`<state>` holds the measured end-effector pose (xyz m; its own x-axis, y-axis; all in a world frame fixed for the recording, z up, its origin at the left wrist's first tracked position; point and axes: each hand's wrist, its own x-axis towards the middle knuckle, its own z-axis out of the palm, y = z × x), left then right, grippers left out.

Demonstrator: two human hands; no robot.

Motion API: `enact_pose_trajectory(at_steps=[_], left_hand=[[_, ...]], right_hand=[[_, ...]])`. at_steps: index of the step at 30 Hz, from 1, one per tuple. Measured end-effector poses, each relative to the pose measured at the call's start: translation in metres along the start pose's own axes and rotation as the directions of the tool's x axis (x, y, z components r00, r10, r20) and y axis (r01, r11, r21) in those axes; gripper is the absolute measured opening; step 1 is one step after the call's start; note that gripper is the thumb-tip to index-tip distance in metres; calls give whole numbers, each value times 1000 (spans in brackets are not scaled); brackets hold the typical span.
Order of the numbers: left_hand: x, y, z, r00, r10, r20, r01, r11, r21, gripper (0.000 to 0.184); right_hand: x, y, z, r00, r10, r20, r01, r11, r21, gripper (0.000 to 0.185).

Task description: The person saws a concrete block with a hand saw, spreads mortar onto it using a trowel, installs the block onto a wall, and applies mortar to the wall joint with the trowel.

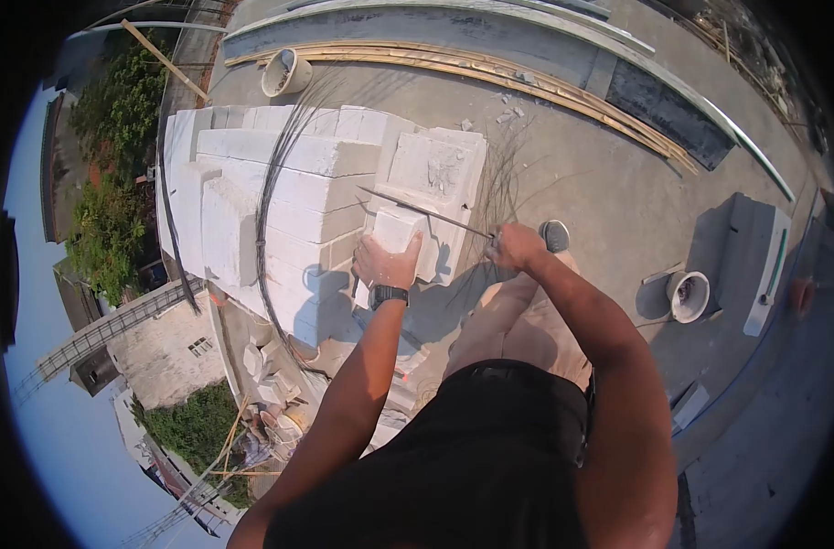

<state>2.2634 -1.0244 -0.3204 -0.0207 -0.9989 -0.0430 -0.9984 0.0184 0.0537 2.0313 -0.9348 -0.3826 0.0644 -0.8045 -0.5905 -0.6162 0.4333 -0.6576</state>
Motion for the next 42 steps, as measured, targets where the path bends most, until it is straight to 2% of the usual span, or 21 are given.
enact_pose_trajectory(at_steps=[4,6,7,8,10,13,14,17,18,20,21,23,24,26,29,32,34,37,38,40,42], left_hand=[[3,1,2,1000,16,3,-16,1000,-26,87],[-3,-5,7,998,-3,61,4,1000,-11,87],[0,-3,9,999,-12,51,13,1000,-21,87],[2,-2,8,999,-22,36,23,999,-28,87],[4,-2,9,1000,0,-5,-1,1000,-16,87],[13,4,8,999,21,-44,-20,999,30,85],[16,4,11,1000,13,-18,-13,1000,-3,86],[-1,-4,7,998,-27,58,26,1000,7,87],[2,-2,5,998,-35,61,34,999,16,88],[3,1,6,1000,4,1,-4,1000,-13,88],[1,2,4,1000,-13,16,13,1000,-4,88],[14,4,6,1000,-14,24,14,1000,5,88],[13,5,6,1000,-9,22,9,1000,-2,88],[-1,-2,5,999,-16,35,16,1000,1,88],[0,-4,1,1000,8,-5,-8,1000,22,87],[8,1,-1,1000,-7,25,8,999,-32,90],[4,-1,2,999,40,0,-40,999,-20,90],[1,-5,12,999,29,-23,-29,1000,-11,88],[2,-7,12,998,49,-47,-49,999,-2,88],[4,-2,7,998,36,-58,-34,999,33,86],[6,-1,2,997,-45,63,43,998,35,87]], right_hand=[[10,2,-16,994,-93,-54,89,994,-64,32],[-15,-22,-20,992,-87,-86,98,987,126,34],[-16,-16,-13,982,-142,-122,171,948,269,35],[-13,-3,-2,983,-133,-125,163,948,272,35],[-1,18,6,1000,4,-27,-4,1000,0,30],[8,14,1,999,-45,-24,43,996,-82,26],[11,15,-4,999,-43,-24,40,995,-90,26],[-9,-6,4,967,-124,-221,164,971,175,30],[-6,5,11,966,-129,-223,170,969,179,30],[8,36,24,1000,29,-8,-29,1000,10,28],[8,31,18,1000,25,-15,-25,1000,9,28],[10,25,8,997,55,46,-46,985,-167,31],[2,21,5,996,62,61,-51,984,-168,31],[-13,6,5,996,-26,-88,27,1000,12,34],[-4,34,26,999,42,-9,-41,998,48,35],[13,64,45,993,75,-87,-82,993,-80,32],[12,53,29,1000,19,-10,-20,996,-92,32],[-9,17,19,990,-40,-138,61,987,151,37],[-4,24,27,990,-45,-137,66,986,153,37],[11,42,33,997,27,-72,-32,998,-61,28],[15,46,26,997,-2,-79,-4,997,-74,29]])
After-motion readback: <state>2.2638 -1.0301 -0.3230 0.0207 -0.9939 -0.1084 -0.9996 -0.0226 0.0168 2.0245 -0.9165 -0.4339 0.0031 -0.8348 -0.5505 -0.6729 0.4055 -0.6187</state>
